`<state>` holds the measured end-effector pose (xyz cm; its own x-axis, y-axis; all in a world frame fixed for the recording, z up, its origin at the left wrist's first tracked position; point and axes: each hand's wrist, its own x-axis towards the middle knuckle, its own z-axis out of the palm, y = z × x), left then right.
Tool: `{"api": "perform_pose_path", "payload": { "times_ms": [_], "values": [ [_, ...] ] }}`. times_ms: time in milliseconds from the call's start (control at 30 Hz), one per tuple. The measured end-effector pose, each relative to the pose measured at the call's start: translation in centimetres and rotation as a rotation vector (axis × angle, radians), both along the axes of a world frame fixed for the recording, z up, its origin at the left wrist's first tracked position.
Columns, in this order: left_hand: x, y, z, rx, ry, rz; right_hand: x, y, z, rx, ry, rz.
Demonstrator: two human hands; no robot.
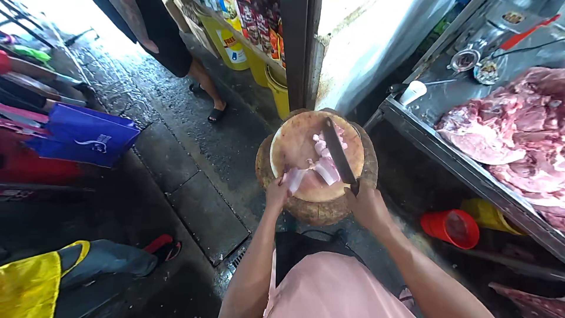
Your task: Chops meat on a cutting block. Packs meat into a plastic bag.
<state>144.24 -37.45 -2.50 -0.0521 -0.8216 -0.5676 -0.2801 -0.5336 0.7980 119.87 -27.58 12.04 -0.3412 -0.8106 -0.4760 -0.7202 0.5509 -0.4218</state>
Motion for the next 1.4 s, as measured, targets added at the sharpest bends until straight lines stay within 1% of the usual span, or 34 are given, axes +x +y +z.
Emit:
{"api": "perform_pose_path", "payload": {
  "times_ms": [67,167,200,300,367,400,433,500,533,567,633,667,733,800,833,867,900,967,1000,1033,1100,1167,1233,1300,1333,1367,1400],
  "values": [
    [0.0,-0.2,0.5,-0.013,0.001,-0.001,1.1,-0.4,-1.0,0.018,-0.063,0.049],
    [-0.3,-0.3,1.3,-0.040,0.006,-0.014,1.9,-0.6,-5.5,0.195,-0.104,0.138],
    [-0.4,-0.2,1.6,-0.047,0.007,-0.025,1.8,-0.3,-6.5,0.223,-0.112,0.143],
    [-0.7,-0.2,2.8,-0.068,0.090,-0.021,0.3,0.1,-6.2,0.210,-0.146,0.080],
    [-1.4,-0.2,3.4,-0.069,0.167,-0.044,-1.1,0.5,-6.3,0.175,-0.117,0.018],
    [-1.8,-0.5,3.4,-0.073,0.158,-0.087,-1.7,0.3,-6.4,0.166,-0.081,0.001],
    [-2.1,-0.7,3.2,-0.080,0.080,-0.165,-2.2,0.2,-6.4,0.168,-0.051,-0.006],
    [-2.2,-1.1,2.8,-0.077,-0.251,-0.396,-2.6,-0.2,-5.7,0.176,-0.014,0.011],
    [-2.3,-1.2,2.8,-0.075,-0.381,-0.462,-2.7,-0.7,-4.9,0.163,-0.009,0.027],
    [-2.3,-1.1,3.1,-0.093,-0.456,-0.488,-2.7,-1.4,-3.6,0.138,-0.010,0.045],
    [-2.1,-0.3,4.0,-0.160,-0.523,-0.498,-2.2,-2.4,-0.4,0.025,-0.028,0.062],
    [-1.9,0.7,4.1,-0.212,-0.540,-0.490,-1.6,-2.6,1.3,-0.058,-0.041,0.061],
    [-1.9,2.3,3.3,-0.375,-0.551,-0.467,-0.3,-3.0,3.7,-0.293,-0.045,0.067],
    [-2.0,3.5,1.9,-0.528,-0.548,-0.474,1.2,-3.0,4.3,-0.514,-0.055,0.083],
    [-2.2,3.9,1.3,-0.568,-0.547,-0.489,1.9,-2.8,3.6,-0.558,-0.066,0.096],
    [-2.4,4.0,0.8,-0.587,-0.555,-0.507,2.3,-2.3,2.1,-0.517,-0.058,0.116],
    [-2.7,4.0,0.5,-0.589,-0.563,-0.523,2.6,-1.7,0.1,-0.371,-0.028,0.146],
    [-3.0,3.9,-0.4,-0.574,-0.585,-0.551,2.4,-1.1,-4.1,0.076,0.049,0.218],
    [-3.0,4.0,-0.8,-0.579,-0.589,-0.550,2.1,-0.7,-5.9,0.191,0.083,0.226],
    [-2.9,3.9,-1.1,-0.578,-0.593,-0.550,1.7,-0.5,-6.7,0.220,0.108,0.204],
    [-2.9,3.4,-1.3,-0.576,-0.583,-0.537,0.3,-1.5,-5.9,0.168,0.059,0.121],
    [-2.6,4.0,-1.6,-0.575,-0.582,-0.549,-0.4,-2.1,-3.7,0.093,0.040,0.084],
    [-2.5,3.7,-1.3,-0.604,-0.543,-0.509,-0.4,-3.4,-0.1,-0.069,0.018,0.087],
    [-2.2,4.4,-1.0,-0.613,-0.496,-0.431,0.5,-3.3,2.5,-0.296,-0.014,0.107],
    [-2.1,4.5,-1.1,-0.646,-0.488,-0.386,1.3,-3.2,3.2,-0.391,-0.042,0.111],
    [-2.1,4.8,-1.3,-0.681,-0.490,-0.360,2.3,-2.8,3.2,-0.430,-0.071,0.113],
    [-2.1,4.9,-1.5,-0.699,-0.496,-0.354,3.3,-2.2,2.2,-0.393,-0.068,0.129]
  ]
}}
